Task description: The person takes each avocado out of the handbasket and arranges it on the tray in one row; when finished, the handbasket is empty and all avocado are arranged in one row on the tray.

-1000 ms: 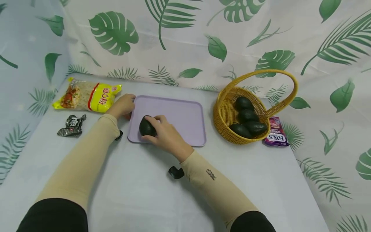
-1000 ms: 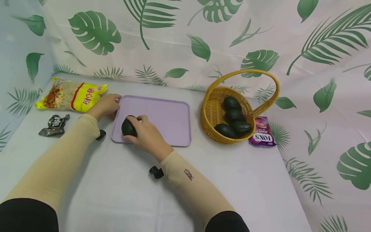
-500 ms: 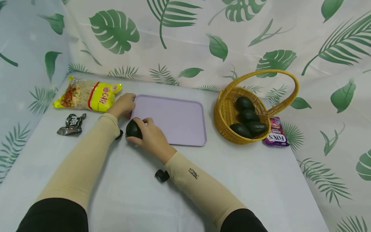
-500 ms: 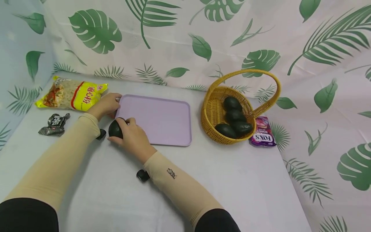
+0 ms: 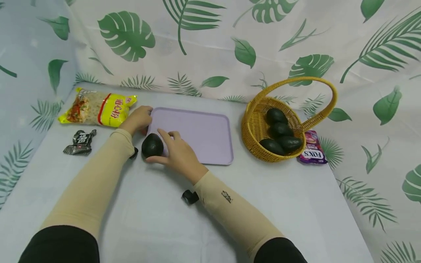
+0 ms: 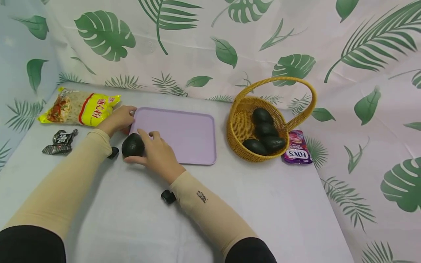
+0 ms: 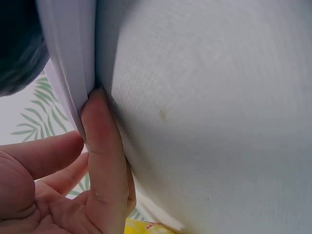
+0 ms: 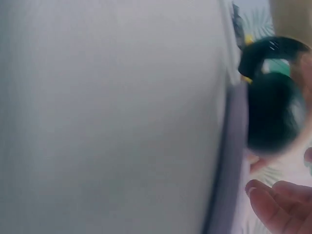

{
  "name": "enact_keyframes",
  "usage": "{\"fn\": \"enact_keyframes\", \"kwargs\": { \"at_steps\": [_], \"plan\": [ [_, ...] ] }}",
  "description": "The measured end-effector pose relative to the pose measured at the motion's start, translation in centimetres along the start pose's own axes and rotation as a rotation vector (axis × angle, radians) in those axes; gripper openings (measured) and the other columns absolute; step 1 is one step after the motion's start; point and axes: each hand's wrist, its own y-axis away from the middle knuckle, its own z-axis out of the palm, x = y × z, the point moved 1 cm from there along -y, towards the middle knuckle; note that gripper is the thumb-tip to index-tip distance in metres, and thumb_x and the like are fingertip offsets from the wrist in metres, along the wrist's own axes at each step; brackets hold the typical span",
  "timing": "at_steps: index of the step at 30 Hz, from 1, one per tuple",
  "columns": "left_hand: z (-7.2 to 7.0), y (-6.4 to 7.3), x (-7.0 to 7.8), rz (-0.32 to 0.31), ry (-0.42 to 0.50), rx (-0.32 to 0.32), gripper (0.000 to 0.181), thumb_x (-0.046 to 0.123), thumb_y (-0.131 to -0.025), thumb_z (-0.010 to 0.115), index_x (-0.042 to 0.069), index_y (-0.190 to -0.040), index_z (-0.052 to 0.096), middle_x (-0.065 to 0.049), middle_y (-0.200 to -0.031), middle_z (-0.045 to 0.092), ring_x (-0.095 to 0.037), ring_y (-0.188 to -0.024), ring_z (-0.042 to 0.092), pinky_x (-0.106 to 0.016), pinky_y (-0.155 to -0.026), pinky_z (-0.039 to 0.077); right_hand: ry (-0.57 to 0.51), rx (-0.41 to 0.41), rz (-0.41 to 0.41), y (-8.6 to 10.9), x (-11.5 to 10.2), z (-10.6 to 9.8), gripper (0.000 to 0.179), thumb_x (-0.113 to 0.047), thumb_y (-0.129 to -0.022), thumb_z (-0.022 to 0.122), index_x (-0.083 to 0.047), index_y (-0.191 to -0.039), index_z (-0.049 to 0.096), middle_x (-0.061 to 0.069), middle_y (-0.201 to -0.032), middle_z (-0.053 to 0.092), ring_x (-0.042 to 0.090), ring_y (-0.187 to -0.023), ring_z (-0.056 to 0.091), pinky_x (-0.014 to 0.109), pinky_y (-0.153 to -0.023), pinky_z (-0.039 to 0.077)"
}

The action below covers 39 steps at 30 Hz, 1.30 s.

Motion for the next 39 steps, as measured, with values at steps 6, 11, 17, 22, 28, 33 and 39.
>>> {"fn": "enact_keyframes", "kwargs": {
  "at_steps": [6,11,17,22,28,33,39],
  "plan": [
    [-0.4,0.2,-0.1,-0.027,0.009,-0.027,0.062,0.005,-0.097,0.040,-0.001,-0.155,0.021,-0.030,-0.147,0.036,-0.037,-0.098,0.061,-0.041,-0.076,0.058,-0.020,0.053,0.041,1.2,2.7,-4.1,0.090,-0.060,-0.079,0.074,-0.020,-0.151,0.039,0.018,-0.131,0.053,0.027,-0.098,0.064,0.043,-0.082,0.056],
    [-0.5,0.1,-0.2,-0.037,0.022,-0.042,0.061,0.005,-0.098,0.039,-0.001,-0.156,0.019,-0.030,-0.150,0.033,-0.039,-0.103,0.059,-0.042,-0.080,0.058,-0.012,0.116,0.100,2.8,5.7,-8.4,0.086,-0.055,-0.082,0.074,-0.018,-0.151,0.039,0.018,-0.135,0.050,0.028,-0.098,0.063,0.042,-0.078,0.057],
    [-0.3,0.2,-0.1,-0.032,0.025,-0.036,0.061,0.004,-0.097,0.039,-0.002,-0.155,0.021,-0.031,-0.147,0.036,-0.037,-0.097,0.062,-0.041,-0.077,0.059,0.032,0.198,0.158,5.3,9.4,-13.0,0.084,-0.053,-0.084,0.073,-0.017,-0.151,0.040,0.017,-0.130,0.051,0.026,-0.100,0.057,0.042,-0.076,0.054],
    [-0.2,0.2,0.2,-0.028,0.014,-0.037,0.061,0.005,-0.097,0.040,-0.002,-0.155,0.022,-0.030,-0.146,0.038,-0.035,-0.093,0.063,-0.040,-0.075,0.059,0.055,0.237,0.252,7.6,12.7,-16.2,0.083,-0.052,-0.084,0.073,-0.016,-0.151,0.040,0.021,-0.129,0.049,0.032,-0.101,0.055,0.051,-0.082,0.052],
    [-0.2,0.1,0.2,-0.032,0.007,-0.039,0.061,0.004,-0.097,0.039,-0.002,-0.155,0.021,-0.030,-0.148,0.036,-0.037,-0.097,0.062,-0.039,-0.075,0.059,0.096,0.224,0.401,9.3,16.5,-18.8,0.085,-0.057,-0.086,0.067,-0.016,-0.153,0.037,0.025,-0.133,0.045,0.038,-0.109,0.052,0.059,-0.088,0.048],
    [-0.1,0.0,0.1,-0.025,0.008,-0.026,0.061,0.004,-0.097,0.039,-0.002,-0.155,0.021,-0.031,-0.148,0.035,-0.038,-0.100,0.061,-0.040,-0.075,0.059,0.138,0.211,0.459,9.2,19.1,-21.0,0.086,-0.058,-0.089,0.063,-0.014,-0.156,0.031,0.030,-0.133,0.045,0.040,-0.106,0.051,0.061,-0.086,0.046],
    [0.1,-0.2,0.1,-0.027,0.020,-0.020,0.061,0.004,-0.097,0.039,-0.001,-0.155,0.021,-0.030,-0.148,0.035,-0.039,-0.106,0.058,-0.041,-0.078,0.058,0.162,0.136,0.534,7.7,22.0,-23.1,0.088,-0.061,-0.091,0.056,-0.013,-0.158,0.024,0.034,-0.142,0.038,0.045,-0.108,0.049,0.065,-0.092,0.043]
  ]
}}
